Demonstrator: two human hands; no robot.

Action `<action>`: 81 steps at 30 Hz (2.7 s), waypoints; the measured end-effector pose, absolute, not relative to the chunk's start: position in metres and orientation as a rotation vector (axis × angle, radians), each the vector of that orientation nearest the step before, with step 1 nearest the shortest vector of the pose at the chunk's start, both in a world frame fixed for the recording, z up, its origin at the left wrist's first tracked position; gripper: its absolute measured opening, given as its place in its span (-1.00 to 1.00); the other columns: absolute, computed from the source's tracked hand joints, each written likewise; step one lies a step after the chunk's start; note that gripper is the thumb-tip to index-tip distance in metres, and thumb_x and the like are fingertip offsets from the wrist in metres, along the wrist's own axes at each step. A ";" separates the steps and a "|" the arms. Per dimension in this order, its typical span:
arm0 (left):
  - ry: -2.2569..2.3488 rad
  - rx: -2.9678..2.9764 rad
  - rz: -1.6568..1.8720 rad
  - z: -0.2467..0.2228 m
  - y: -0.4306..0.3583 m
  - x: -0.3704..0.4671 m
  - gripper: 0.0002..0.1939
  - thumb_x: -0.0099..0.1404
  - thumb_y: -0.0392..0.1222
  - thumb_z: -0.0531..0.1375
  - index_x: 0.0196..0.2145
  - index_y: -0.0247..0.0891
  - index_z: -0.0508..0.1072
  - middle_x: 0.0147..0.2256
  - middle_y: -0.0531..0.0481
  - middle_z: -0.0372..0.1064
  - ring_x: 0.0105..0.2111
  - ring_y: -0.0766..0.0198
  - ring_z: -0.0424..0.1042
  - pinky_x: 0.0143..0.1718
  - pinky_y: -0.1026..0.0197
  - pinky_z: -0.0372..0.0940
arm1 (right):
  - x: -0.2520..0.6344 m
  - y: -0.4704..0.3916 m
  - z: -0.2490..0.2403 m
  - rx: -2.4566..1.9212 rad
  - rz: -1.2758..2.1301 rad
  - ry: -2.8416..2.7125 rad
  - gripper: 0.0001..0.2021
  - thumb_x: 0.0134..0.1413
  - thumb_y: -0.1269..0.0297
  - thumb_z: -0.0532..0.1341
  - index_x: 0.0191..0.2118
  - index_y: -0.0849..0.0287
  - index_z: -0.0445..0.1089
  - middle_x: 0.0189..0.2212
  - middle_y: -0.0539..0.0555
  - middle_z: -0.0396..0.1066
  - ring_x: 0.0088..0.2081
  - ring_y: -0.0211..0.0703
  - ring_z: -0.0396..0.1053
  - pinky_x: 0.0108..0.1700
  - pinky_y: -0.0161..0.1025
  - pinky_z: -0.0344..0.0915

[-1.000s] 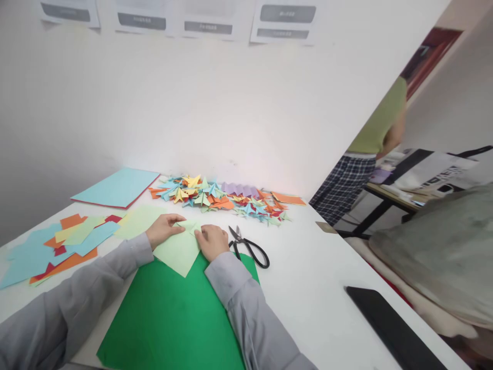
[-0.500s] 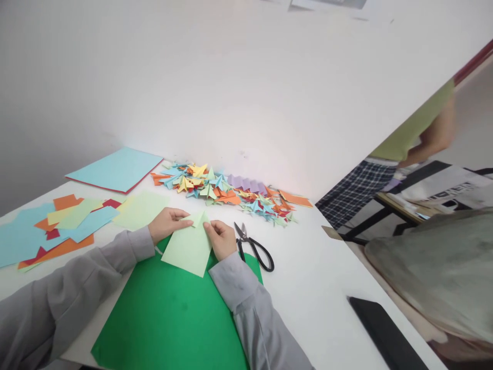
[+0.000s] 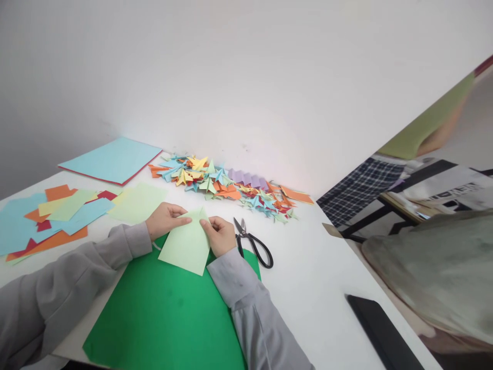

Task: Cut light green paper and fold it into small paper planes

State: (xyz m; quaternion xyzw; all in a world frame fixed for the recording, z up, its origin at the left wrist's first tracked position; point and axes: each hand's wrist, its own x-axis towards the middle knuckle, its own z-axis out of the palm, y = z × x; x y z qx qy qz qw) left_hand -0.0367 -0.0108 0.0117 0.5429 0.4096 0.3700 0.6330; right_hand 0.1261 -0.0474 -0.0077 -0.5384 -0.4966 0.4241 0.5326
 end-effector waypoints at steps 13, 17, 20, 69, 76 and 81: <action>0.939 1.429 0.905 0.013 -0.013 -0.036 -0.73 -0.15 -0.06 0.30 -0.61 -0.37 0.48 -0.67 0.04 0.35 -0.62 0.35 0.29 -0.59 0.31 0.18 | 0.121 -0.057 0.002 -1.254 1.076 -1.356 -0.69 -0.35 0.04 0.31 -0.58 0.21 0.35 -0.71 -0.06 0.31 -0.68 -0.35 0.17 -0.63 -0.36 0.09; 0.941 1.486 0.911 0.014 -0.015 -0.033 -0.76 -0.17 -0.09 0.30 -0.67 -0.37 0.45 -0.71 0.07 0.30 -0.64 0.39 0.24 -0.59 0.33 0.13 | 0.121 -0.058 0.001 -1.277 1.045 -1.385 -0.69 -0.31 0.04 0.30 -0.61 0.21 0.31 -0.71 -0.07 0.27 -0.66 -0.37 0.13 -0.64 -0.39 0.06; 0.906 1.501 0.931 0.015 -0.017 -0.032 -0.78 -0.14 -0.11 0.28 -0.59 -0.36 0.48 -0.63 0.03 0.38 -0.58 0.35 0.29 -0.52 0.30 0.19 | 0.122 -0.059 0.000 -1.282 1.061 -1.415 -0.68 -0.29 0.04 0.28 -0.62 0.21 0.29 -0.71 -0.08 0.25 -0.66 -0.37 0.10 -0.65 -0.39 0.03; 0.925 1.624 0.679 0.025 -0.017 -0.039 -0.87 -0.10 -0.29 0.14 -0.59 -0.40 0.47 -0.75 0.14 0.20 -0.73 0.46 0.13 -0.67 0.36 0.05 | 0.136 -0.056 0.007 -1.258 0.854 -1.215 -0.74 -0.31 0.11 0.28 -0.63 0.21 0.30 -0.73 -0.11 0.16 -0.64 -0.38 0.02 -0.58 -0.35 -0.02; 0.924 1.633 0.677 0.025 -0.015 -0.042 -0.89 -0.09 -0.33 0.12 -0.60 -0.40 0.44 -0.76 0.14 0.19 -0.76 0.47 0.15 -0.69 0.38 0.07 | 0.140 -0.054 0.005 -1.277 0.831 -1.153 -0.74 -0.35 0.12 0.30 -0.63 0.22 0.34 -0.72 -0.08 0.23 -0.64 -0.37 0.08 -0.56 -0.35 0.03; 0.935 1.604 0.694 0.025 -0.013 -0.043 -0.88 -0.10 -0.39 0.09 -0.61 -0.38 0.43 -0.77 0.14 0.20 -0.76 0.46 0.16 -0.69 0.39 0.07 | 0.142 -0.053 0.002 -1.279 0.798 -1.149 -0.73 -0.34 0.09 0.30 -0.62 0.22 0.34 -0.71 -0.07 0.24 -0.64 -0.37 0.09 -0.57 -0.35 0.03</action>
